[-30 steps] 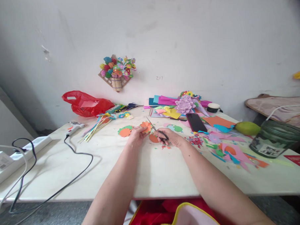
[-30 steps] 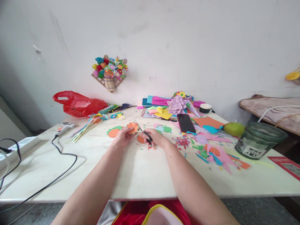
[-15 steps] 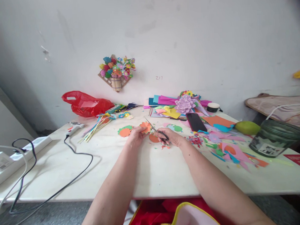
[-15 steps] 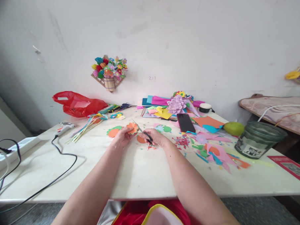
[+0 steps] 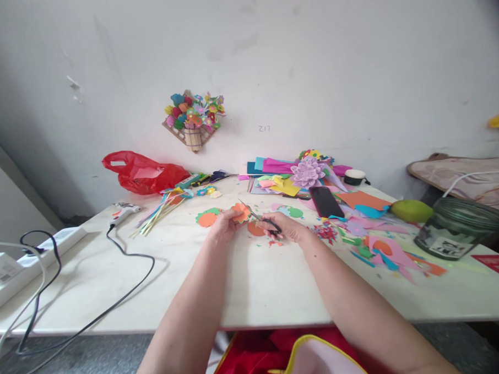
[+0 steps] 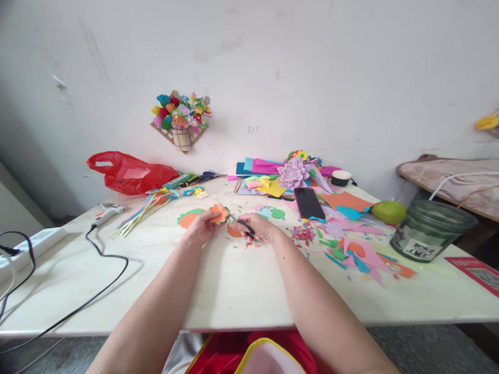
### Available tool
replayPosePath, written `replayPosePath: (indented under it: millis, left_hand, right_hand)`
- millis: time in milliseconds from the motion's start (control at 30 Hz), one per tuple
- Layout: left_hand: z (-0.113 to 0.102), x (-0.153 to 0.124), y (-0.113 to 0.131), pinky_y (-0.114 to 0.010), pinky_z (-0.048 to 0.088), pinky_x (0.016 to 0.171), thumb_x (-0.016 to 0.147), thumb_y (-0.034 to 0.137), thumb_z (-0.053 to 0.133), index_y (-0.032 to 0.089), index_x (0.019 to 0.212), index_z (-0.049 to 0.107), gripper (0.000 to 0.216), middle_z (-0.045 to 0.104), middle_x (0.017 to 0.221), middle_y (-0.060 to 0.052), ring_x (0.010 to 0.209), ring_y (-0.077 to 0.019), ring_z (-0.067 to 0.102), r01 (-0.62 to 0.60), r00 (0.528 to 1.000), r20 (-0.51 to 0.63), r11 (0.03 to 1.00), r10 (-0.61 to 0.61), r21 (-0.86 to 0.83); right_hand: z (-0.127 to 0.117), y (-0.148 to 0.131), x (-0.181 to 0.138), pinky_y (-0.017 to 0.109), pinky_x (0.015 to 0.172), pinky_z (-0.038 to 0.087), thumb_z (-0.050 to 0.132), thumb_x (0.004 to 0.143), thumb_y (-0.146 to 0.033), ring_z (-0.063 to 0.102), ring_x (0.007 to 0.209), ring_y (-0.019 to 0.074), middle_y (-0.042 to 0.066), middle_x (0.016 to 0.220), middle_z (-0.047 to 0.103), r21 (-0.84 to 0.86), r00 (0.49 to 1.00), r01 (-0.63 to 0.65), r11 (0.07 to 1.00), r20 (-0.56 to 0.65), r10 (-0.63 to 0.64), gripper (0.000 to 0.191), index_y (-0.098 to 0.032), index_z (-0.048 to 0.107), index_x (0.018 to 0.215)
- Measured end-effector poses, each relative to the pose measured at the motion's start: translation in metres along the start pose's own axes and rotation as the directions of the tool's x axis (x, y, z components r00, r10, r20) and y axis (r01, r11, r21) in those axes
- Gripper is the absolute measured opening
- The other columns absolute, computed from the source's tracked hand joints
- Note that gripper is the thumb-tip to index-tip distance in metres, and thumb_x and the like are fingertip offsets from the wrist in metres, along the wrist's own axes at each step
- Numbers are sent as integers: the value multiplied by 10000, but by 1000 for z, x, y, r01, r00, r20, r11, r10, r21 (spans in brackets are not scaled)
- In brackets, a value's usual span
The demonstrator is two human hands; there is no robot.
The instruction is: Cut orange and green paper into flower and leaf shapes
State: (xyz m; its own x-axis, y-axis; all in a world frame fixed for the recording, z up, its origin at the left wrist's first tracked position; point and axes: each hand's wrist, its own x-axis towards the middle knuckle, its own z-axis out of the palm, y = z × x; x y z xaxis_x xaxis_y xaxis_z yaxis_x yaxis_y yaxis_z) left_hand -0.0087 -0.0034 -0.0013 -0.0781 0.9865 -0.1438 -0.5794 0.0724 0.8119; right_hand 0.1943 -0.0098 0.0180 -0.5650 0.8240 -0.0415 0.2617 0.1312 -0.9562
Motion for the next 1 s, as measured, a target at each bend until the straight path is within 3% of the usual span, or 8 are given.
replayPosePath:
  millis: [433, 733, 1000]
  left_hand:
    - [-4, 1, 5, -304, 614, 687, 676, -9, 678, 137, 784, 681, 182, 749, 712, -55, 610, -178, 715, 34, 999, -14, 997, -33, 63]
    - [-2, -1, 6, -302, 602, 670, 686, -15, 657, 122, 783, 703, 174, 754, 719, -69, 621, -182, 712, 34, 999, -6, 995, -33, 95]
    - [1, -5, 7, -294, 595, 652, 675, -17, 654, 118, 713, 700, 147, 748, 693, -79, 610, -182, 708, 34, 999, 5, 993, -34, 112]
  right_hand:
    - [-1, 6, 5, 152, 346, 308, 781, 790, -394, 436, 355, 50, -48, 473, 542, 59, 998, -50, 997, 29, 48, 333, -170, 561, 679]
    - [-1, 5, 3, 158, 307, 264, 783, 799, -414, 456, 338, 61, -47, 484, 560, 43, 998, -54, 998, 29, 53, 330, -171, 569, 737]
    - [-1, 8, 6, 164, 320, 295, 781, 776, -412, 442, 343, 61, -58, 473, 536, 44, 998, -60, 997, 37, 59, 331, -179, 552, 722]
